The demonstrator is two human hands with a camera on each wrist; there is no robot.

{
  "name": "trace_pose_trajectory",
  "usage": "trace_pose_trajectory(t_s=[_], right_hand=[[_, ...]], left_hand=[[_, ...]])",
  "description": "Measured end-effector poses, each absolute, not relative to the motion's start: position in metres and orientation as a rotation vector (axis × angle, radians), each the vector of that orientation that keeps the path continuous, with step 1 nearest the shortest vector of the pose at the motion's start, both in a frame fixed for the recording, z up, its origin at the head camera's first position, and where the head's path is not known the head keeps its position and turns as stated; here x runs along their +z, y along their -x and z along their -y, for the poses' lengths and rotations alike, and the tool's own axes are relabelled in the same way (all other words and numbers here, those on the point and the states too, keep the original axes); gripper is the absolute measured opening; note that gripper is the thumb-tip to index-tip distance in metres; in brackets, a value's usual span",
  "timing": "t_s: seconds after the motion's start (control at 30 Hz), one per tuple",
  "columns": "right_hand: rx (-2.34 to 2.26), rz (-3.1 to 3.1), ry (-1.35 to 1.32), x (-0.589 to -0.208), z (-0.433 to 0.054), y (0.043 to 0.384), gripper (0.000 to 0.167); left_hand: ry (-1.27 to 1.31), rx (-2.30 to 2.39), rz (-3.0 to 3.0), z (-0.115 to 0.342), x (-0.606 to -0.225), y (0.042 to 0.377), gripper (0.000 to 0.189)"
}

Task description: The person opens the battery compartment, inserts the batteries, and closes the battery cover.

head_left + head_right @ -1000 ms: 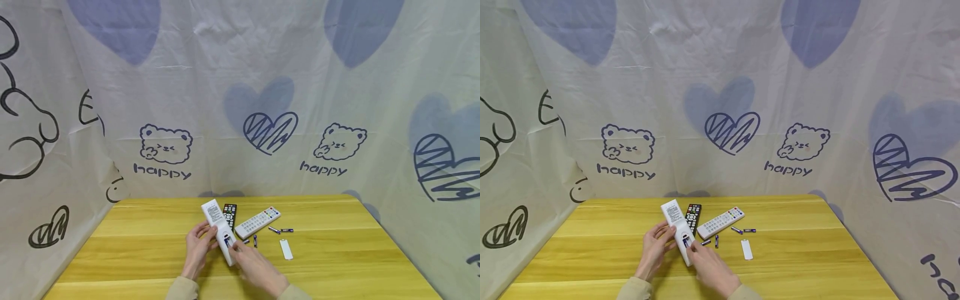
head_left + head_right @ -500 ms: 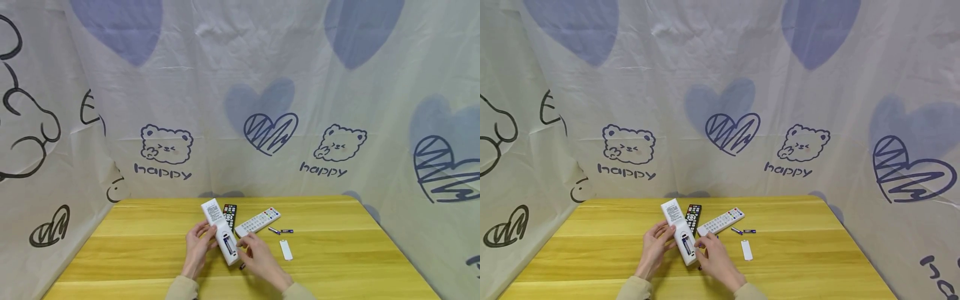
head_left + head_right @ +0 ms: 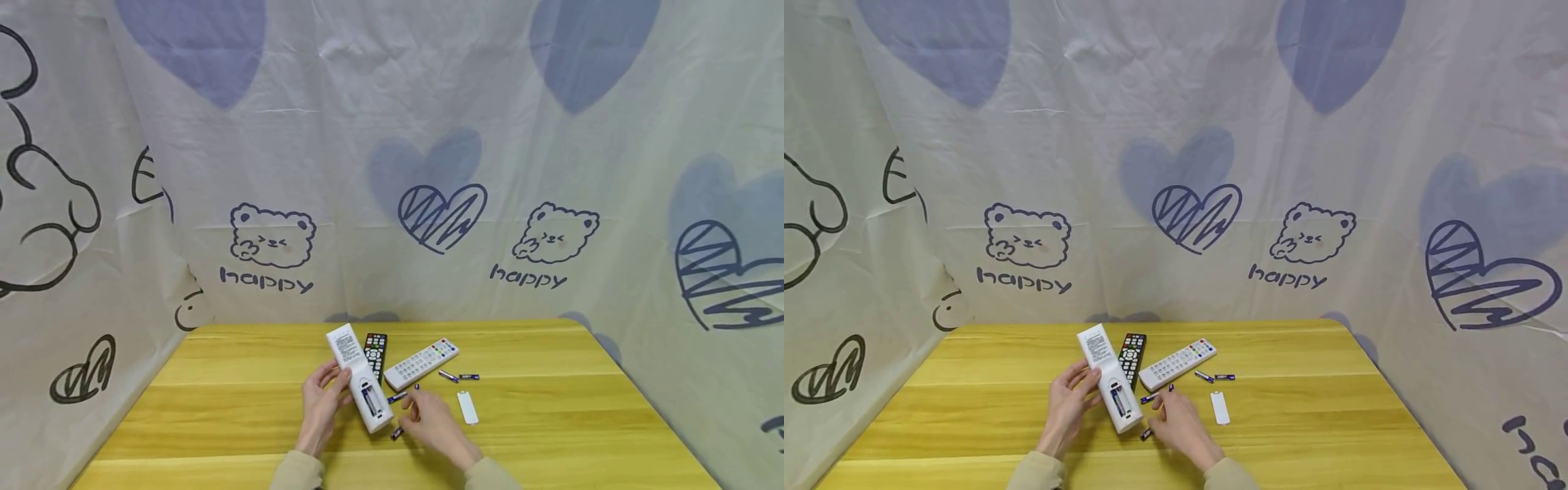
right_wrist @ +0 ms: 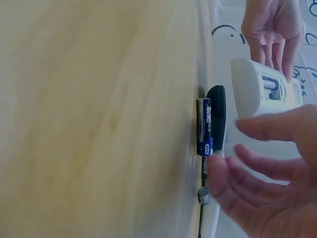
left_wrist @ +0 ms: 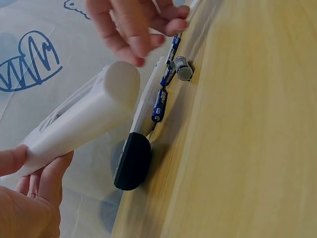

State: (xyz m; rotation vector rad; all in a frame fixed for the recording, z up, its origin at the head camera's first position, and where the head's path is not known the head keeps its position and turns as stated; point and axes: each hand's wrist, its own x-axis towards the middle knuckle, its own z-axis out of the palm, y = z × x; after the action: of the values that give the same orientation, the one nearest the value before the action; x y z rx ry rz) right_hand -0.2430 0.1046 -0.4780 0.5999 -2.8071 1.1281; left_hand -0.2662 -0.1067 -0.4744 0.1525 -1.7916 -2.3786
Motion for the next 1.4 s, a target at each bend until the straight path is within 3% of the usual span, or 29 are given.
trace_pose_trajectory(t_s=[0.3, 0.8, 1.4], right_hand=[[1.054, 2.994, -0.566, -0.477, -0.102, 0.241, 0.045], [0.948, 3.082, -0.489, -0.477, -0.092, 0.243, 0.042], [0.980, 3.051, -0.575, -0.477, -0.101, 0.248, 0.028]], left_hand=[[-0.166, -2.382, 1.793, 0.107, -0.473, 0.265, 0.049], [-0.159, -2.385, 1.804, 0.106, -0.476, 0.265, 0.048], [-0.150, -2.390, 1.815, 0.103, -0.477, 0.266, 0.049]])
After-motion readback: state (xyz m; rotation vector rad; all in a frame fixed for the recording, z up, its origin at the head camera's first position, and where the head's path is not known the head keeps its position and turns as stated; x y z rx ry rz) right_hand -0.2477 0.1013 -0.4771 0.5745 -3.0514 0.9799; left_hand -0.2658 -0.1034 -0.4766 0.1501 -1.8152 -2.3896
